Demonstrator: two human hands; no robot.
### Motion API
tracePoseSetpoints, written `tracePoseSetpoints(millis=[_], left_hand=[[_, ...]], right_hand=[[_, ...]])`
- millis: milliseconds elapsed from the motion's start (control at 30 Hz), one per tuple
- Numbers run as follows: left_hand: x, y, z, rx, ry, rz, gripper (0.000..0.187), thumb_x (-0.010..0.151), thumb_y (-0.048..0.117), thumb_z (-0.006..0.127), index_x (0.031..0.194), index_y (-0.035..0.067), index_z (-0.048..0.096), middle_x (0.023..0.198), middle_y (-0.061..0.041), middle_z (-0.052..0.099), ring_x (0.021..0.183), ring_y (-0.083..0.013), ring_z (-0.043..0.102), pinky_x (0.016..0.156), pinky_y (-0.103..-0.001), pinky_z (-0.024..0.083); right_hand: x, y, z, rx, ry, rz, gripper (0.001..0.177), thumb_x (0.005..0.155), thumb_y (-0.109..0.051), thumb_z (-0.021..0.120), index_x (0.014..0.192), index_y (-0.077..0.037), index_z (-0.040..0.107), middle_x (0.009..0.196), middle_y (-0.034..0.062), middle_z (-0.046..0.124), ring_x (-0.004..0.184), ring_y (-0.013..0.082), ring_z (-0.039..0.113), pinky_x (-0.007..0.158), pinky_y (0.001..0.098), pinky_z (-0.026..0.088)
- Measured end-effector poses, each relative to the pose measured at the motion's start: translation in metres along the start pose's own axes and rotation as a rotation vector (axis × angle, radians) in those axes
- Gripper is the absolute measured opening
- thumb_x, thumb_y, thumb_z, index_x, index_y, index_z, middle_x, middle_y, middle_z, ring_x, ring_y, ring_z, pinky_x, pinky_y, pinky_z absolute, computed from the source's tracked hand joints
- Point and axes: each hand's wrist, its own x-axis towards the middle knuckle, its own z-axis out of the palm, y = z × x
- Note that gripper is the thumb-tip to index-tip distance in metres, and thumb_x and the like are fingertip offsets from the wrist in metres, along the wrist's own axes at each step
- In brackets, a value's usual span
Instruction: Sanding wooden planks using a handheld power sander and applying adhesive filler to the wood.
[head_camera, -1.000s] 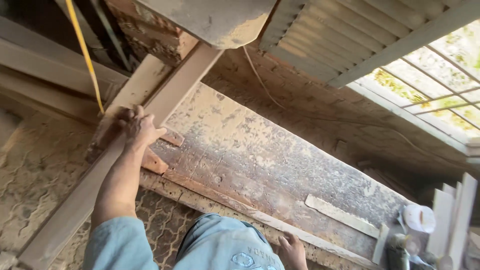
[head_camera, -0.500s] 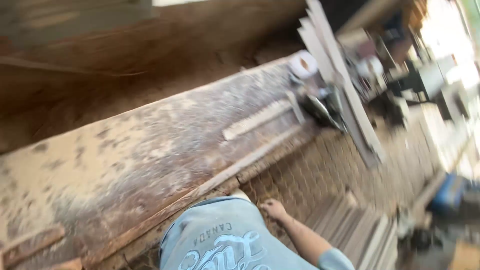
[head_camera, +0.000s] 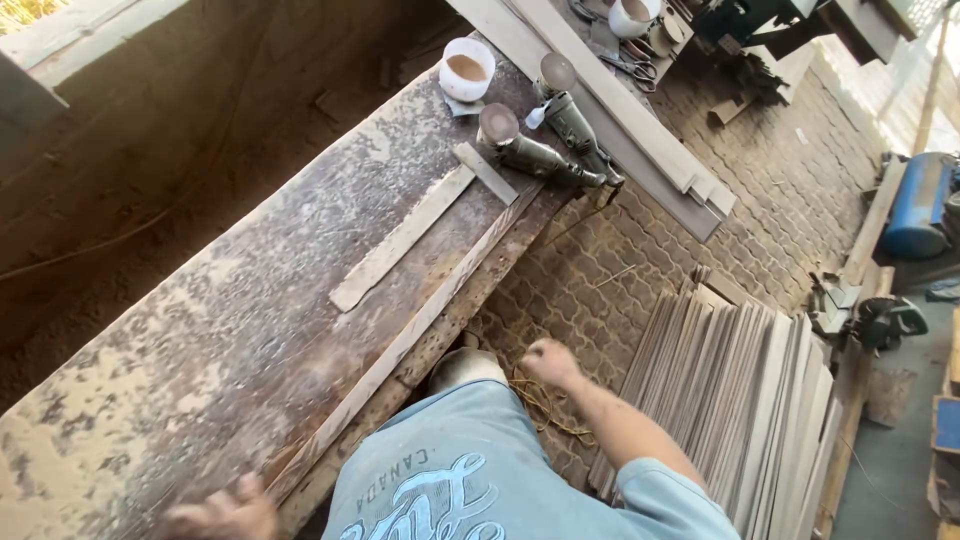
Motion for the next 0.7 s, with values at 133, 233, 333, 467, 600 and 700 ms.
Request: tracePoseSetpoints(millis=[133,233,333,467,600,700], left_hand=[[-0.057,0.165,0.044,-0.049,0.203,0.402,0.062,0.09,0.063,0.062,0.097,0.001,0.064,0.158,-0.038,0.051,0.143,-0.0612,0.05,0.114,-0.079,0.027],[-0.068,0.228,0.052,0.194,0.15,0.24,0.069,0.081,0.078,0.059,0.085,0.012,0.079,0.156,-0.024,0.065,0.163,-0.0452,0.043,0.133,-0.068,0.017],[-0.057,0.226,0.078,-0.229,0.229,0.221,0.054,0.081,0.041,0.08,0.095,-0.009,0.066,0.17,-0.049,0.035,0.161,-0.066,0.022,0.134,-0.065,0.004],[-0.065,0.252,0.064,-0.109,0.128,0.157,0.053,0.08,0.041,0.081,0.092,-0.008,0.066,0.156,-0.045,0.037,0.147,-0.0607,0.026,0.124,-0.061,0.011],[-0.134,0.283,0.045,0.027,-0.035,-0.087,0.05,0.078,0.041,0.084,0.086,-0.006,0.067,0.125,-0.034,0.041,0.116,-0.0493,0.035,0.102,-0.052,0.025],[-0.142,0.297,0.036,0.094,-0.148,-0.181,0.049,0.076,0.04,0.085,0.082,-0.005,0.068,0.104,-0.027,0.044,0.095,-0.042,0.042,0.088,-0.046,0.035]], right_hand=[[0.117,0.061,-0.128,0.013,0.29,0.041,0.041,0.087,-0.046,0.072,0.121,-0.023,0.076,0.118,0.0089,0.078,0.116,0.0345,0.071,0.101,0.0479,0.056],[0.236,0.098,-0.229,-0.01,0.439,0.083,0.046,0.088,-0.053,0.072,0.126,-0.028,0.073,0.119,0.0059,0.077,0.114,0.033,0.071,0.097,0.0487,0.057],[0.33,0.105,-0.315,-0.069,0.532,0.036,0.057,0.087,-0.056,0.072,0.134,-0.025,0.068,0.131,0.0079,0.07,0.124,0.0312,0.065,0.104,0.047,0.053],[0.366,0.073,-0.389,-0.095,0.466,-0.064,0.079,0.085,-0.056,0.073,0.147,-0.01,0.054,0.146,0.0191,0.053,0.139,0.0397,0.048,0.118,0.0521,0.037],[0.397,0.053,-0.438,-0.166,0.304,-0.115,0.108,0.077,-0.059,0.077,0.16,-0.007,0.032,0.164,0.0212,0.032,0.152,0.0406,0.028,0.124,0.0585,0.026],[0.436,0.081,-0.441,-0.176,0.335,-0.219,0.111,0.07,-0.054,0.081,0.159,-0.007,0.035,0.158,0.0248,0.038,0.148,0.0438,0.035,0.122,0.0557,0.03]])
